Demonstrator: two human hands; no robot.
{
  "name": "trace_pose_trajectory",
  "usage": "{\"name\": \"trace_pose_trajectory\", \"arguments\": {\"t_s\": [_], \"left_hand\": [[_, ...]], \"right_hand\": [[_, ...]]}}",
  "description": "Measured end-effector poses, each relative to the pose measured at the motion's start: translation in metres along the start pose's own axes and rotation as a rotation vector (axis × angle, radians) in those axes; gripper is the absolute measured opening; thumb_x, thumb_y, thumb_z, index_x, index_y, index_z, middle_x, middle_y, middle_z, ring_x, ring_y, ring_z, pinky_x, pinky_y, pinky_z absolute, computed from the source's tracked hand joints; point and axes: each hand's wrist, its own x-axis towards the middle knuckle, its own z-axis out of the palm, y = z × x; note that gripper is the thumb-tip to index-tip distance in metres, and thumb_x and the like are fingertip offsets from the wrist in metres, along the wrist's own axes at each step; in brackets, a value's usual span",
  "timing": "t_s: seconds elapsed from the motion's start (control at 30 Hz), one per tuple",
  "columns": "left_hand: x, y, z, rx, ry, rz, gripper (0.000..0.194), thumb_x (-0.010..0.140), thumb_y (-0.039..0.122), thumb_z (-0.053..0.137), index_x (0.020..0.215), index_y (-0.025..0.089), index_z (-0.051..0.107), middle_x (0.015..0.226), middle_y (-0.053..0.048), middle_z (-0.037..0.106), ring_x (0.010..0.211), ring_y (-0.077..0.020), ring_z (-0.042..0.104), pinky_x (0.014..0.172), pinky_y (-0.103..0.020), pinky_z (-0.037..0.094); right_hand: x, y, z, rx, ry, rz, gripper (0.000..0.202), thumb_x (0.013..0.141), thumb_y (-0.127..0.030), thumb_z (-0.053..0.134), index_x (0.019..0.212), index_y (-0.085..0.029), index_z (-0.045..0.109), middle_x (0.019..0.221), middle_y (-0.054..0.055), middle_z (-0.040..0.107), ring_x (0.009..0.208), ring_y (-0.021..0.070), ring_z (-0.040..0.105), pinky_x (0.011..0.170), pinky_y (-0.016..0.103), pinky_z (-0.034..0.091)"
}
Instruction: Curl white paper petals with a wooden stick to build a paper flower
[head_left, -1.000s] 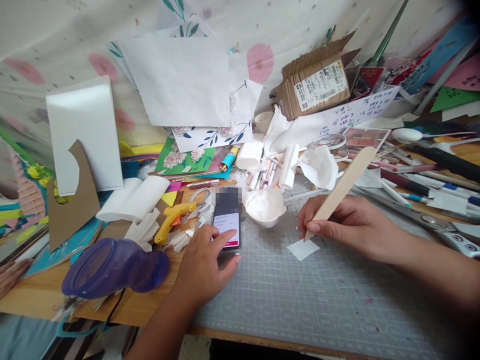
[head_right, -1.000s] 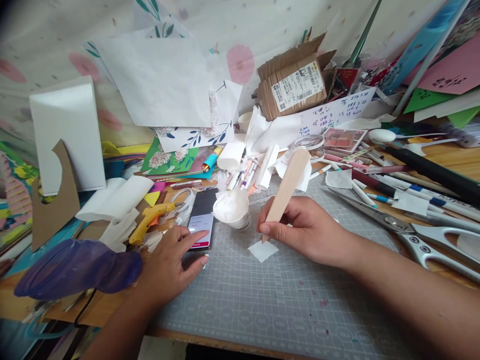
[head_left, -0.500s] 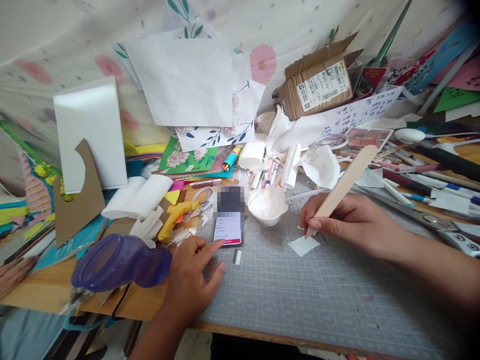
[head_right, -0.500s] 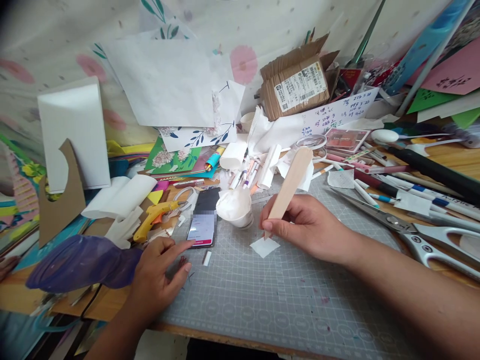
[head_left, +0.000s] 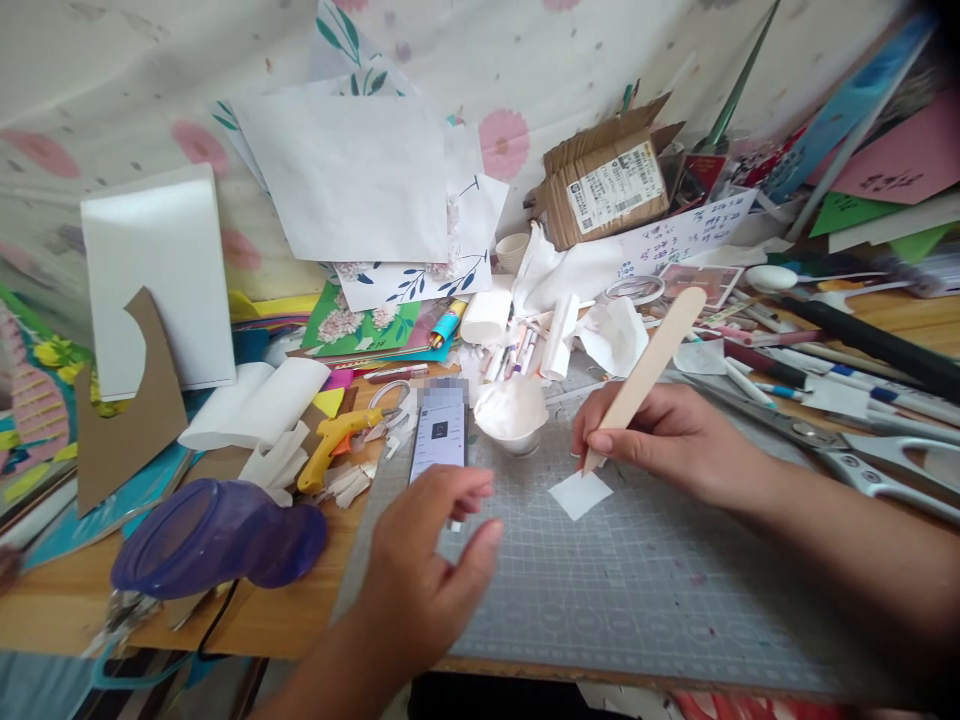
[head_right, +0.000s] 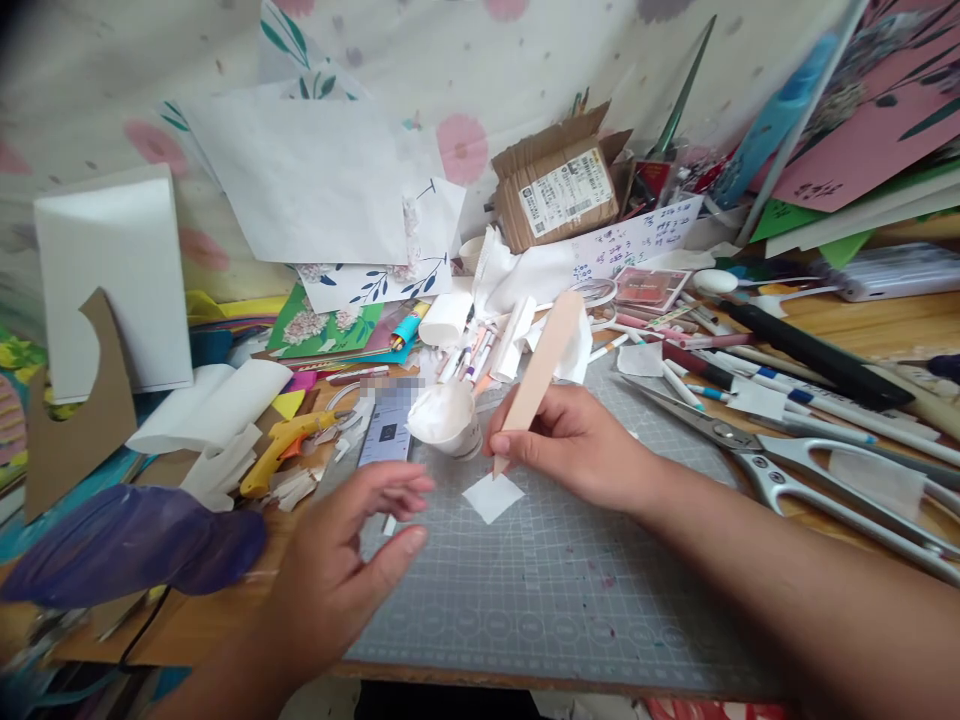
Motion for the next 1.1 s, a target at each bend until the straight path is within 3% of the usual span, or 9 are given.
{"name": "trace_pose_trajectory", "arguments": {"t_s": [0.1,0.17,0.3,0.4,0.57,0.8,1.1], "left_hand": [[0.026,0.019,0.024,-0.312,-0.224,-0.307,0.034,0.081,0.027,0.070,0.113,0.020,0.060,0.102,-0.007,0.073,0.081,-0.0173,0.069,0.073,-0.031,0.058],[0.038,0.024,0.039,-0.494,-0.309,-0.433,0.030,0.078,0.033,0.073,0.102,0.019,0.062,0.095,-0.005,0.072,0.077,-0.0164,0.067,0.070,-0.030,0.056],[0.043,0.021,0.060,-0.772,-0.341,-0.590,0.027,0.077,0.038,0.074,0.078,0.019,0.055,0.069,0.001,0.064,0.063,-0.0135,0.063,0.061,-0.026,0.052],[0.038,0.015,0.067,-0.924,-0.337,-0.705,0.035,0.075,0.044,0.078,0.076,0.019,0.053,0.060,0.003,0.061,0.055,-0.0117,0.060,0.054,-0.023,0.050],[0.033,0.008,0.065,-1.124,-0.320,-0.724,0.034,0.079,0.046,0.078,0.081,0.017,0.060,0.054,0.005,0.061,0.046,-0.0071,0.053,0.046,-0.017,0.042],[0.032,0.012,0.055,-1.328,-0.278,-0.796,0.022,0.084,0.033,0.075,0.077,0.016,0.063,0.072,-0.001,0.073,0.060,-0.0105,0.065,0.059,-0.021,0.051],[0.032,0.011,0.058,-1.444,-0.281,-0.805,0.016,0.088,0.026,0.071,0.079,0.014,0.067,0.074,-0.002,0.072,0.062,-0.0096,0.066,0.060,-0.019,0.052]], "right_hand": [[0.000,0.000,0.000,0.106,0.006,-0.008,0.022,0.084,-0.036,0.074,0.078,-0.015,0.069,0.071,0.003,0.070,0.066,0.0153,0.063,0.065,0.028,0.051],[0.000,0.000,0.000,0.159,0.010,-0.003,0.023,0.084,-0.036,0.074,0.078,-0.015,0.069,0.071,0.003,0.070,0.066,0.0153,0.063,0.066,0.029,0.052],[-0.001,-0.001,0.001,0.184,-0.003,-0.034,0.020,0.086,-0.031,0.073,0.077,-0.014,0.068,0.071,0.002,0.068,0.067,0.0143,0.062,0.066,0.028,0.051],[-0.001,0.001,0.002,0.227,-0.023,-0.067,0.017,0.087,-0.028,0.072,0.078,-0.014,0.067,0.073,0.002,0.068,0.068,0.0133,0.062,0.066,0.027,0.051],[0.000,0.005,0.003,0.374,-0.023,-0.057,0.017,0.088,-0.028,0.073,0.081,-0.013,0.069,0.075,0.003,0.069,0.070,0.0133,0.066,0.069,0.027,0.053],[0.000,0.001,0.004,0.321,-0.025,-0.113,0.014,0.091,-0.023,0.070,0.082,-0.013,0.067,0.076,0.001,0.067,0.073,0.0115,0.066,0.072,0.025,0.056],[0.000,0.000,0.008,0.251,-0.079,-0.183,0.018,0.095,-0.028,0.066,0.081,-0.016,0.063,0.076,0.002,0.070,0.071,0.0131,0.069,0.069,0.027,0.058]]}}
